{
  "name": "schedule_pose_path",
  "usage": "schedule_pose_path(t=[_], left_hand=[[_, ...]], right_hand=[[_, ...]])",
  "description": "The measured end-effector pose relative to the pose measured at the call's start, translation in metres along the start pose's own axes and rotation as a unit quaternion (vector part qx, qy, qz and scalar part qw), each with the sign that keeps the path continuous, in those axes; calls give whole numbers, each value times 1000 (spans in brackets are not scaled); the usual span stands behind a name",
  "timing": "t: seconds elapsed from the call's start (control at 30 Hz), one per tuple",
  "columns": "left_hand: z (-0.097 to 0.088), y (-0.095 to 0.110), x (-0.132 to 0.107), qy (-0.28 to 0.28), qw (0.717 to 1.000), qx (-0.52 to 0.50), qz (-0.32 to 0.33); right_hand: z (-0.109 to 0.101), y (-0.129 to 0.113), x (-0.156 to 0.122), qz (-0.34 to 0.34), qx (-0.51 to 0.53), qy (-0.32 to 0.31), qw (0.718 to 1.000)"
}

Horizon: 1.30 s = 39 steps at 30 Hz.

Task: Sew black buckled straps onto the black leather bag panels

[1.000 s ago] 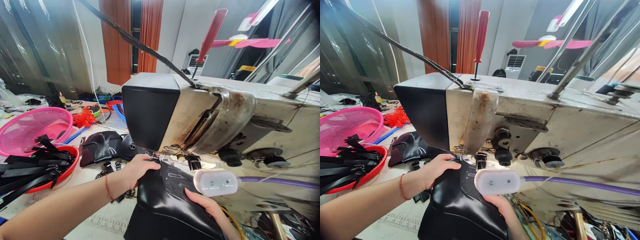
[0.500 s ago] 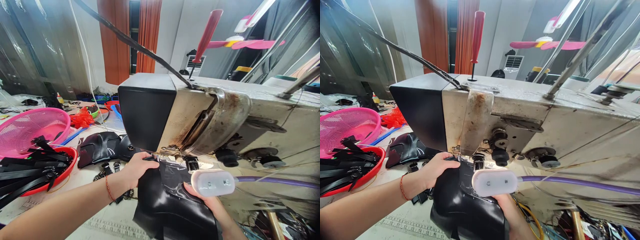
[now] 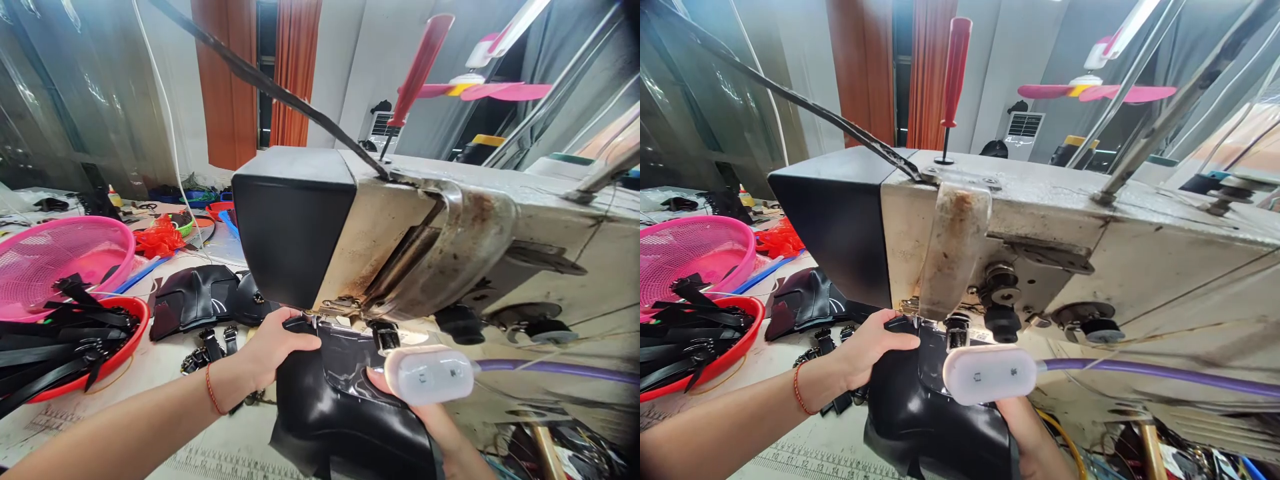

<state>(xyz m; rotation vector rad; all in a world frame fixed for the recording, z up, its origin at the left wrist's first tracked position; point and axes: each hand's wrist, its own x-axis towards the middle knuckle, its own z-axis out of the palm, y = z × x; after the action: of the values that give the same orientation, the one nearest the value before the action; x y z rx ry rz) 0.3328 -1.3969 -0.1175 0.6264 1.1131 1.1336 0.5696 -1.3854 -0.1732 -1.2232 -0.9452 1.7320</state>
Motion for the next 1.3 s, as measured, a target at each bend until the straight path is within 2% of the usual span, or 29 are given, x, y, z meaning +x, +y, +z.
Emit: schedule_pose_path(t=[0.1, 0.2, 0.47, 0.57, 0.73, 0.87, 1.07, 1.2, 1.3], left_hand=[[-1, 0, -2, 1, 1000, 0, -4], [1, 0, 0, 15, 1000, 5, 0], [-1, -2, 1, 8, 997, 13, 70], [-4, -2, 2, -6, 997, 28, 69], [-7, 0, 8, 16, 994, 74, 74], [-10, 1, 9, -2, 990, 106, 94], [-12, 2, 16, 11, 973, 178, 149], [-12, 7, 20, -21, 957, 224, 185], [-14, 13, 20, -20, 930, 276, 241]], right_hand=[[-5, 3, 5, 36, 23, 0, 999], [-7, 5, 9, 40, 37, -6, 998], [-4, 6, 18, 63, 68, -42, 995], [-2, 9, 18, 52, 66, -28, 996], [3, 16, 23, 12, 55, 30, 998], [8, 7, 28, -2, 31, 47, 998], [12, -16, 25, 55, 14, 26, 998], [20, -13, 23, 29, 20, 21, 999], [28, -8, 22, 5, 21, 22, 1000]])
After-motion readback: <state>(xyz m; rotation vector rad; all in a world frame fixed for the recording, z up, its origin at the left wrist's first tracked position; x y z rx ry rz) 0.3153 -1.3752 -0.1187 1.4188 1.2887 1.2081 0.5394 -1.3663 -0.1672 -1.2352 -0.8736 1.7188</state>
